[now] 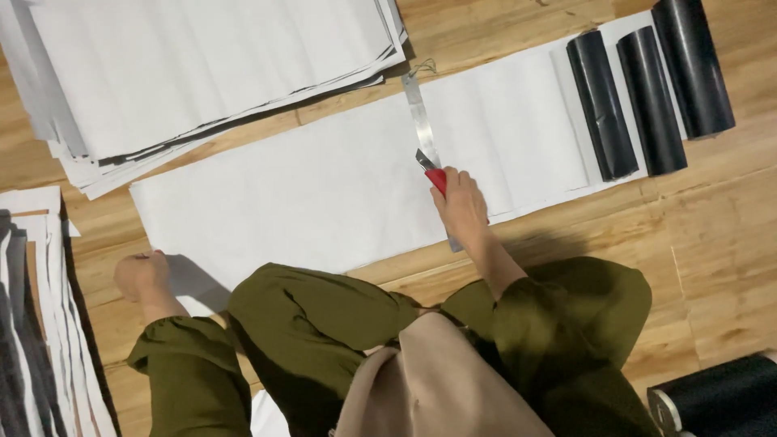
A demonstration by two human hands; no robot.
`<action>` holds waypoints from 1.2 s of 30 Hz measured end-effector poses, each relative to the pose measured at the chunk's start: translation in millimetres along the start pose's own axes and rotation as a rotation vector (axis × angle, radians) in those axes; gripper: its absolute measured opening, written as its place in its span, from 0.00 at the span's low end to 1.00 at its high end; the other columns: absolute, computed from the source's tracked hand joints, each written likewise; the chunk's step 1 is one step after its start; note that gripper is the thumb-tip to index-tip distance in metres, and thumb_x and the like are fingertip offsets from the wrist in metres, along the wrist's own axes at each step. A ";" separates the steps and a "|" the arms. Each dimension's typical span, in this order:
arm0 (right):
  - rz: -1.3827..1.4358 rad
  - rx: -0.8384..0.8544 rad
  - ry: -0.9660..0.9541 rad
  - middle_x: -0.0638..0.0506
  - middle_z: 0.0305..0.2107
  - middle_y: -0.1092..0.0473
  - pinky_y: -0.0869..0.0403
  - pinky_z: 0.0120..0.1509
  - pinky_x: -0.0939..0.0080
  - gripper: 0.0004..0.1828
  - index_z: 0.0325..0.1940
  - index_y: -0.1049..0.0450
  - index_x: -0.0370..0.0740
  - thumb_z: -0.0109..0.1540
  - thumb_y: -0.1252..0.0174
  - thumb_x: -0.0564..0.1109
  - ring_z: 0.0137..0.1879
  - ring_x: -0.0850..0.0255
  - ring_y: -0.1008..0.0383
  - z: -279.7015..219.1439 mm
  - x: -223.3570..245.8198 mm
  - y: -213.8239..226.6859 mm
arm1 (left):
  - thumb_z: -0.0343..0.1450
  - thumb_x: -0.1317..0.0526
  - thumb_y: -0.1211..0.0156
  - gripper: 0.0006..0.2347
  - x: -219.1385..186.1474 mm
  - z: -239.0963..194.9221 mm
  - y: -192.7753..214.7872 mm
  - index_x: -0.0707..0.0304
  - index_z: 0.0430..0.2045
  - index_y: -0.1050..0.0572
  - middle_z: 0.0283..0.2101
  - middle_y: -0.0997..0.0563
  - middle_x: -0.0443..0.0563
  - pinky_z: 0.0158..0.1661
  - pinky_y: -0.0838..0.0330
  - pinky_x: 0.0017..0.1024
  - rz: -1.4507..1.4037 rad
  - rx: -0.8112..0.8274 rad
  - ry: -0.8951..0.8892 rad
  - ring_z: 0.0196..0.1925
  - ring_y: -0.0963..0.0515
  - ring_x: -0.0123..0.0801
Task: Trimming a large sheet of paper using a metal ruler and a utility knife while sitting on the floor.
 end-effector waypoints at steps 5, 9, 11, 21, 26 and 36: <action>-0.220 -0.069 -0.342 0.44 0.65 0.72 0.75 0.65 0.37 0.56 0.68 0.66 0.40 0.48 0.52 0.72 0.68 0.43 0.79 24.1 -0.7 152.0 | 0.68 0.57 0.45 0.10 -20.4 -28.9 20.9 0.64 0.23 0.23 0.27 0.23 0.57 0.29 0.29 0.42 -0.096 0.039 -0.070 0.30 0.25 0.49; -0.237 -0.031 -0.291 0.42 0.65 0.72 0.74 0.67 0.40 0.56 0.68 0.67 0.37 0.51 0.51 0.70 0.69 0.43 0.77 8.5 0.0 142.1 | 0.68 0.56 0.44 0.09 -6.3 -29.4 18.4 0.64 0.25 0.25 0.30 0.23 0.59 0.31 0.28 0.42 -0.033 0.029 -0.055 0.32 0.24 0.51; -0.250 -0.019 -0.258 0.41 0.65 0.72 0.74 0.68 0.41 0.55 0.67 0.68 0.35 0.52 0.50 0.69 0.70 0.44 0.77 7.5 -0.1 137.3 | 0.68 0.55 0.43 0.12 -6.1 -16.0 10.3 0.61 0.16 0.26 0.25 0.23 0.54 0.27 0.29 0.42 -0.049 0.013 -0.029 0.28 0.25 0.47; -0.347 0.063 0.190 0.43 0.60 0.58 0.55 0.62 0.49 0.42 0.61 0.55 0.38 0.54 0.45 0.62 0.64 0.50 0.58 -12.2 99.8 65.2 | 0.66 0.54 0.41 0.10 -11.9 -16.7 16.3 0.60 0.24 0.23 0.30 0.22 0.55 0.29 0.28 0.42 -0.036 0.011 -0.026 0.31 0.23 0.48; -0.625 0.206 0.877 0.49 0.65 0.67 0.55 0.68 0.50 0.35 0.68 0.70 0.47 0.63 0.72 0.64 0.69 0.55 0.64 -59.7 201.0 -89.6 | 0.66 0.58 0.43 0.07 -15.8 -39.9 23.3 0.62 0.24 0.23 0.31 0.22 0.57 0.32 0.29 0.41 -0.150 -0.050 -0.152 0.33 0.24 0.49; -0.127 -0.032 0.546 0.47 0.63 0.53 0.54 0.68 0.45 0.36 0.67 0.51 0.49 0.58 0.56 0.63 0.68 0.51 0.54 -25.5 114.6 -92.6 | 0.63 0.61 0.40 0.07 -14.9 -50.4 23.7 0.62 0.29 0.23 0.29 0.22 0.56 0.33 0.29 0.38 -0.122 -0.116 -0.072 0.36 0.22 0.48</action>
Point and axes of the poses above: each hand's wrist, its own z-axis towards the middle knuckle, its own y-axis out of the back of the hand, x = y × z, the point moved 6 cm from there along z, towards the middle knuckle
